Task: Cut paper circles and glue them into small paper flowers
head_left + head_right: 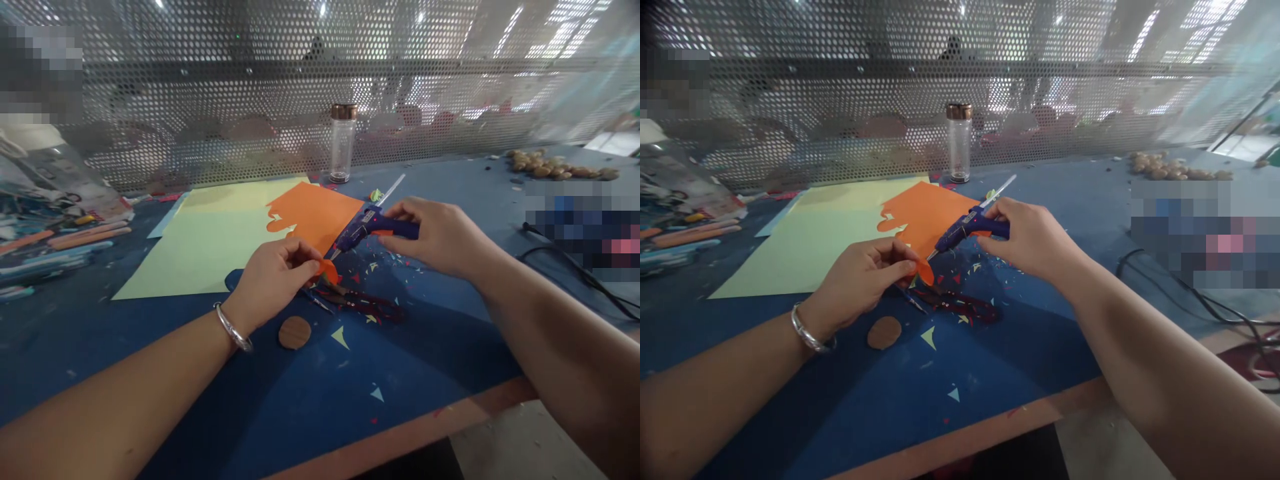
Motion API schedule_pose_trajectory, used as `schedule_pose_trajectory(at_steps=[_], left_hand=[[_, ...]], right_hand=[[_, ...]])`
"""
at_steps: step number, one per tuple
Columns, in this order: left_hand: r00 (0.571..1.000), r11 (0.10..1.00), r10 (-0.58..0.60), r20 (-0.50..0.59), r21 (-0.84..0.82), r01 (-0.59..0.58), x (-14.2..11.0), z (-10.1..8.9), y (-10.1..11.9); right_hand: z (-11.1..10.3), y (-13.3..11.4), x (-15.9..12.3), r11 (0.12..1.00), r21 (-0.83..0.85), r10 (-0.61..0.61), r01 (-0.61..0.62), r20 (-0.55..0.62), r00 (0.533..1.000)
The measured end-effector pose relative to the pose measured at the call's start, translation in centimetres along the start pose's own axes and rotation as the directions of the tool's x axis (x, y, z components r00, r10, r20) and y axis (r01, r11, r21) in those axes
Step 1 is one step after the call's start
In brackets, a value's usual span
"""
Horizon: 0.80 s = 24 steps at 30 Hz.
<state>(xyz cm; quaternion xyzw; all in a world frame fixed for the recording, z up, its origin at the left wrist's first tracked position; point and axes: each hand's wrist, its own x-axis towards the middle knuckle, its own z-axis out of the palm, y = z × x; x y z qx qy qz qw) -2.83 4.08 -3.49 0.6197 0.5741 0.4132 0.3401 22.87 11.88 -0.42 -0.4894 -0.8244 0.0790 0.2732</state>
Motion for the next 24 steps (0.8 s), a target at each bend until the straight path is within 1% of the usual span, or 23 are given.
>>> schedule_pose_trajectory(at_steps=[4,7,10,14,24], left_hand=[[0.999,0.999,-0.032,-0.012,0.001,0.032,0.0,0.1,0.2],[0.999,0.998,-0.043,-0.005,-0.037,0.043,0.0,0.1,0.2],[0.999,0.995,-0.045,0.017,-0.094,0.046,0.0,0.1,0.0],[0.998,0.988,-0.065,0.02,-0.139,0.067,0.0,0.2,-0.2],[0.995,0.985,-0.101,0.024,-0.139,0.103,0.0,0.3,0.3]], right_hand=[[-0.1,0.1,-0.1,0.999,0.041,-0.032,0.035,-0.064,0.997],[-0.2,-0.1,-0.3,0.997,0.031,-0.062,0.066,-0.096,0.993],[-0.4,-0.4,-0.4,0.992,-0.005,-0.127,0.127,-0.124,0.984],[-0.6,-0.6,-0.7,0.975,-0.073,-0.217,0.209,-0.13,0.967],[-0.8,-1.0,-0.9,0.956,-0.111,-0.286,0.271,-0.153,0.946]])
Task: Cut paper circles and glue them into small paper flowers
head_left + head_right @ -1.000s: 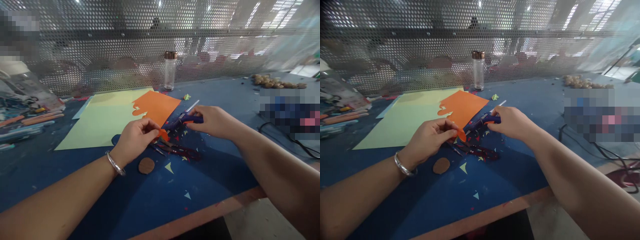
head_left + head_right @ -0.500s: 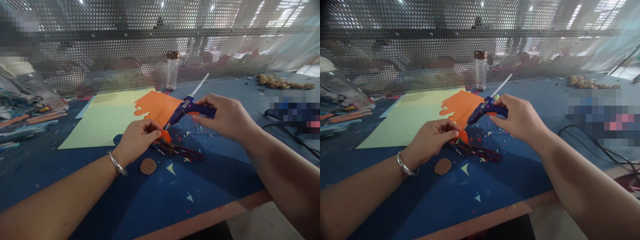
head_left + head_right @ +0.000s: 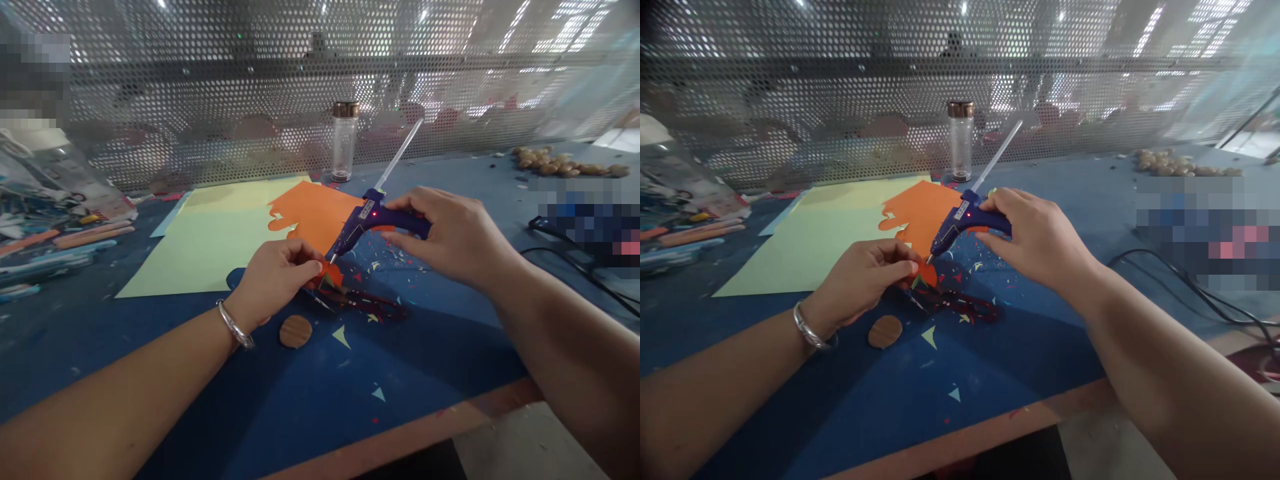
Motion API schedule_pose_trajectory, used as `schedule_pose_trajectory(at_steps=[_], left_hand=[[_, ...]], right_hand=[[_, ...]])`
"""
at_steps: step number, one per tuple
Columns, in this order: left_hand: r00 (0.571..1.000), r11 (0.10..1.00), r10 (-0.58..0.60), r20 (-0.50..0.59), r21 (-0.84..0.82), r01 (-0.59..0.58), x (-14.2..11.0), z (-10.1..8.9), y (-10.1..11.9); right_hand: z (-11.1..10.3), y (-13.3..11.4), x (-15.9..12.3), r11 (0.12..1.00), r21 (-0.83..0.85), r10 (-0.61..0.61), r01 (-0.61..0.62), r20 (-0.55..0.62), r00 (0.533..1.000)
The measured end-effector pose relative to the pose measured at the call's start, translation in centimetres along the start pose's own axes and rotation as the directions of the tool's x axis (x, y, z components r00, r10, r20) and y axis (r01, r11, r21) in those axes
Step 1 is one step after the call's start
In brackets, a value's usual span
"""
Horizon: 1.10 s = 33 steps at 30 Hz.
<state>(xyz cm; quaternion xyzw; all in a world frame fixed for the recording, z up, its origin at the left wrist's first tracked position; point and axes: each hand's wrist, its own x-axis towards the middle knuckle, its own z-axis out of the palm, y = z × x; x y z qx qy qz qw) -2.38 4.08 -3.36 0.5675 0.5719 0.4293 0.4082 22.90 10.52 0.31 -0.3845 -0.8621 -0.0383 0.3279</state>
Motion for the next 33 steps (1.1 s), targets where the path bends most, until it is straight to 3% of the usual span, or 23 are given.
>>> schedule_pose_trajectory(at_steps=[33], left_hand=[[1.0,0.999,0.023,0.01,0.047,-0.024,0.03,-0.02,-0.28]], right_hand=[[-0.37,0.07,-0.18,0.999,0.031,0.007,-0.007,-0.003,1.0]])
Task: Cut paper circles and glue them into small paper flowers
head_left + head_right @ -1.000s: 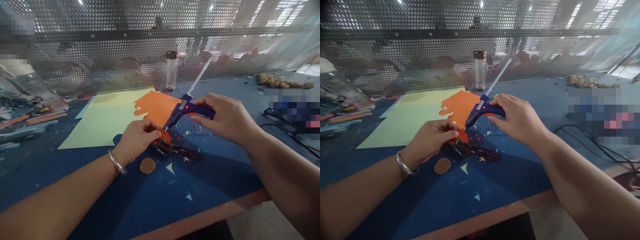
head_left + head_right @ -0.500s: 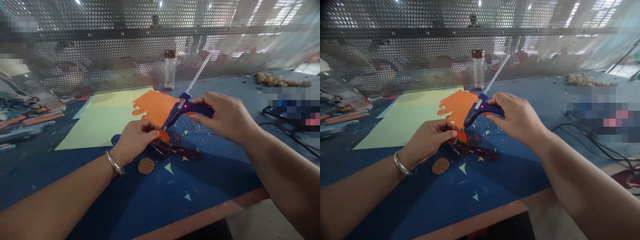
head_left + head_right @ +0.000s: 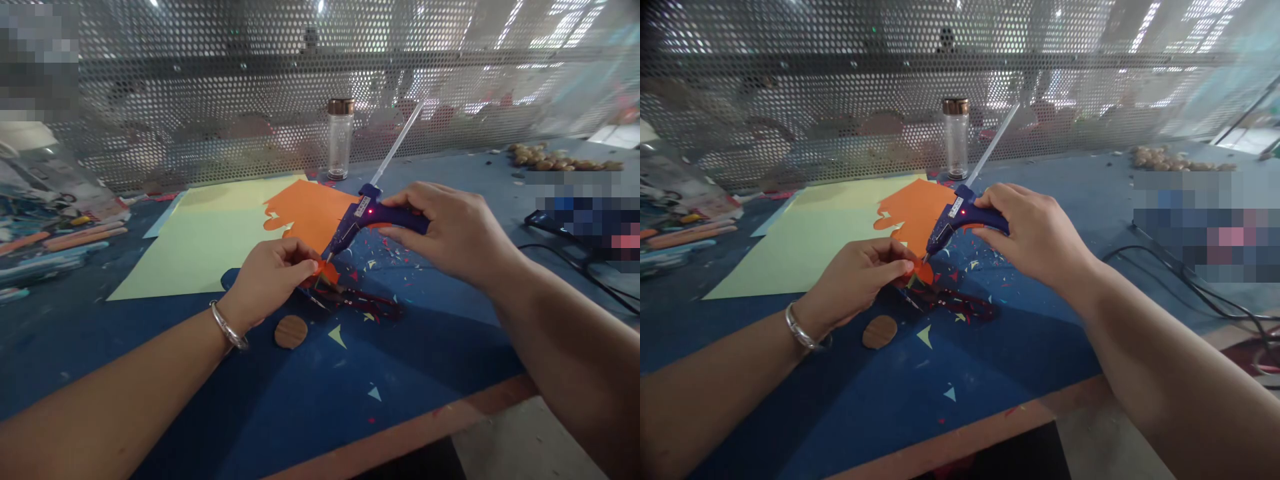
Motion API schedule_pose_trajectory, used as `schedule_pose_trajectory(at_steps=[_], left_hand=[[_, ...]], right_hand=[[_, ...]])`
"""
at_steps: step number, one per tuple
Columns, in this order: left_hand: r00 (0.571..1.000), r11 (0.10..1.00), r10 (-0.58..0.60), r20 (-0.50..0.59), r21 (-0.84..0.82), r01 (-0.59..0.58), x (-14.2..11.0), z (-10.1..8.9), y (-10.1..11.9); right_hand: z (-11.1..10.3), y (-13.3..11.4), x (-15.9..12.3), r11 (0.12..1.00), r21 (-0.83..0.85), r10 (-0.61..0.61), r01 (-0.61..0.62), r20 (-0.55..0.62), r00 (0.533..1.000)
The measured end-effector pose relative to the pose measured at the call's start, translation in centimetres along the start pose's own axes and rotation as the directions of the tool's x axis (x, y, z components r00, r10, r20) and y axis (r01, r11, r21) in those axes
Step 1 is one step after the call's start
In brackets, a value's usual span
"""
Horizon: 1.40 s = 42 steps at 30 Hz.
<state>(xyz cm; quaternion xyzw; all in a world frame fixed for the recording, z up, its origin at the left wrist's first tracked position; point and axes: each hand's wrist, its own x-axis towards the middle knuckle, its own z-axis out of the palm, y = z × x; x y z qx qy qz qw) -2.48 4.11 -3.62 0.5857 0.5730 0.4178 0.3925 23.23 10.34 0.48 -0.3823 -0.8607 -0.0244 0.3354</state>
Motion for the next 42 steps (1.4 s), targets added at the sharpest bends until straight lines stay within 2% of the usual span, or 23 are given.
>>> schedule_pose_trajectory(at_steps=[26,33,37,42], left_hand=[[1.0,0.995,0.017,0.006,0.1,-0.017,0.1,-0.3,-0.3],[0.999,0.998,0.037,0.019,0.054,-0.038,0.2,-0.2,-0.2],[0.999,0.999,0.042,0.029,0.012,-0.042,0.1,-0.1,0.2],[1.0,0.993,-0.009,0.024,-0.115,0.012,-0.2,0.2,0.7]], right_hand=[[-0.1,-0.1,0.3,0.999,-0.036,0.027,-0.026,0.004,1.0],[0.1,0.4,0.4,0.998,-0.031,0.053,-0.052,0.016,0.998],[0.4,0.8,0.5,0.993,0.013,0.118,-0.118,0.021,0.993],[0.7,1.5,0.5,0.952,0.045,0.298,-0.304,0.101,0.949]])
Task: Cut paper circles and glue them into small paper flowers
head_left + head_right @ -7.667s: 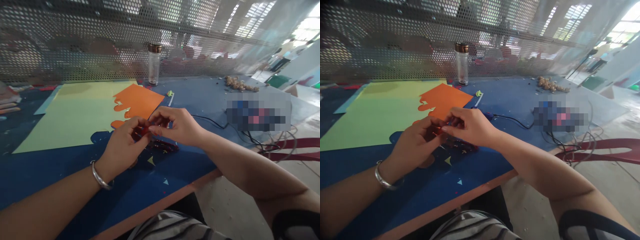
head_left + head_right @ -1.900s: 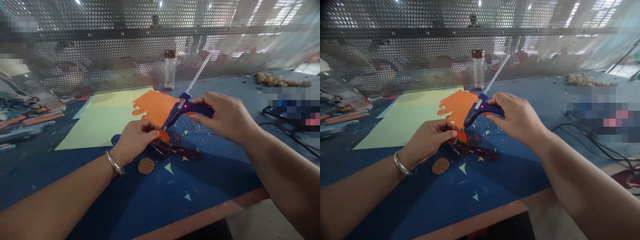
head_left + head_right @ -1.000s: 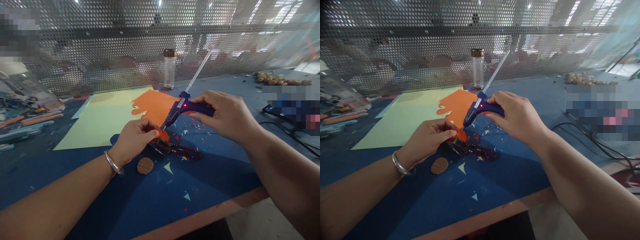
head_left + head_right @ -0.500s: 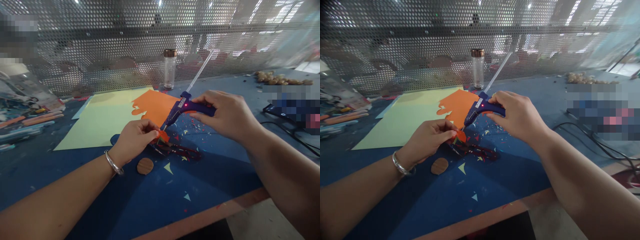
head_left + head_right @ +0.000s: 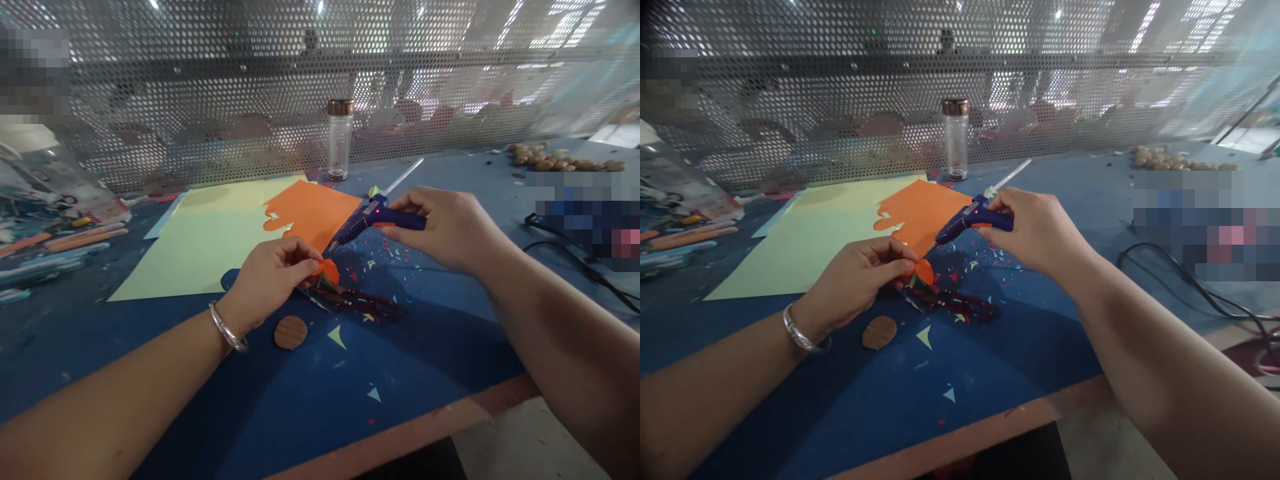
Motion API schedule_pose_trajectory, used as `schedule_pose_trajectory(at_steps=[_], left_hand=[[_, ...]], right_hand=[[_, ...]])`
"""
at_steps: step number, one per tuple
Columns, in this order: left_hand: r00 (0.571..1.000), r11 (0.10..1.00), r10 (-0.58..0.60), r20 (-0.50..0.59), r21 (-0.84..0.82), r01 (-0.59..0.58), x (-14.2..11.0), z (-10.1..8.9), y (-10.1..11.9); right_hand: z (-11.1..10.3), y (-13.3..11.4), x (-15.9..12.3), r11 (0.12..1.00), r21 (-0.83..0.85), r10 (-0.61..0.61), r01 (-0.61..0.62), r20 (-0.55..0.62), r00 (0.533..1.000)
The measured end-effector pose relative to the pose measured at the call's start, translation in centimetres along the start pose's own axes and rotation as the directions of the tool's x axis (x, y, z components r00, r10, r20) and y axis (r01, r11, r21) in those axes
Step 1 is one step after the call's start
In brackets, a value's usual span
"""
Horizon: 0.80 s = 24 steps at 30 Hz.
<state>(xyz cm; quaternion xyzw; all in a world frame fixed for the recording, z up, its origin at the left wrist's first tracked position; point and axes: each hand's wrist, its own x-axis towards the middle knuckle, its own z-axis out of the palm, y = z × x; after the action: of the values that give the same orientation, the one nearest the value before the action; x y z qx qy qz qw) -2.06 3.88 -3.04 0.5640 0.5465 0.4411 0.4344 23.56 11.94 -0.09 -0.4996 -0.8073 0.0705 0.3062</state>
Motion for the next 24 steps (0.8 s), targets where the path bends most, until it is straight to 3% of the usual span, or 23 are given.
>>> schedule_pose_trajectory(at_steps=[9,14,18,20,24], left_hand=[[0.992,0.929,-0.128,-0.004,-0.35,0.118,-0.4,0.7,0.6],[0.984,0.886,-0.177,-0.034,-0.441,0.144,-0.7,0.7,1.0],[0.982,0.874,-0.186,-0.042,-0.464,0.146,-0.8,0.9,1.1],[0.984,0.87,-0.172,-0.045,-0.475,0.13,-0.7,1.0,1.0],[0.987,0.866,-0.152,-0.055,-0.489,0.106,-0.6,1.2,0.9]], right_hand=[[0.6,1.2,0.7,0.97,-0.231,0.103,-0.075,0.112,0.988],[0.5,1.0,0.4,0.922,-0.385,0.149,-0.052,0.228,0.962],[0.4,-0.3,-0.3,0.962,-0.244,-0.096,0.122,0.113,0.989],[0.4,-1.2,-0.7,0.97,-0.077,-0.223,0.229,0.086,0.971],[1.0,-2.7,-1.5,0.937,0.116,-0.343,0.331,0.106,0.933]])
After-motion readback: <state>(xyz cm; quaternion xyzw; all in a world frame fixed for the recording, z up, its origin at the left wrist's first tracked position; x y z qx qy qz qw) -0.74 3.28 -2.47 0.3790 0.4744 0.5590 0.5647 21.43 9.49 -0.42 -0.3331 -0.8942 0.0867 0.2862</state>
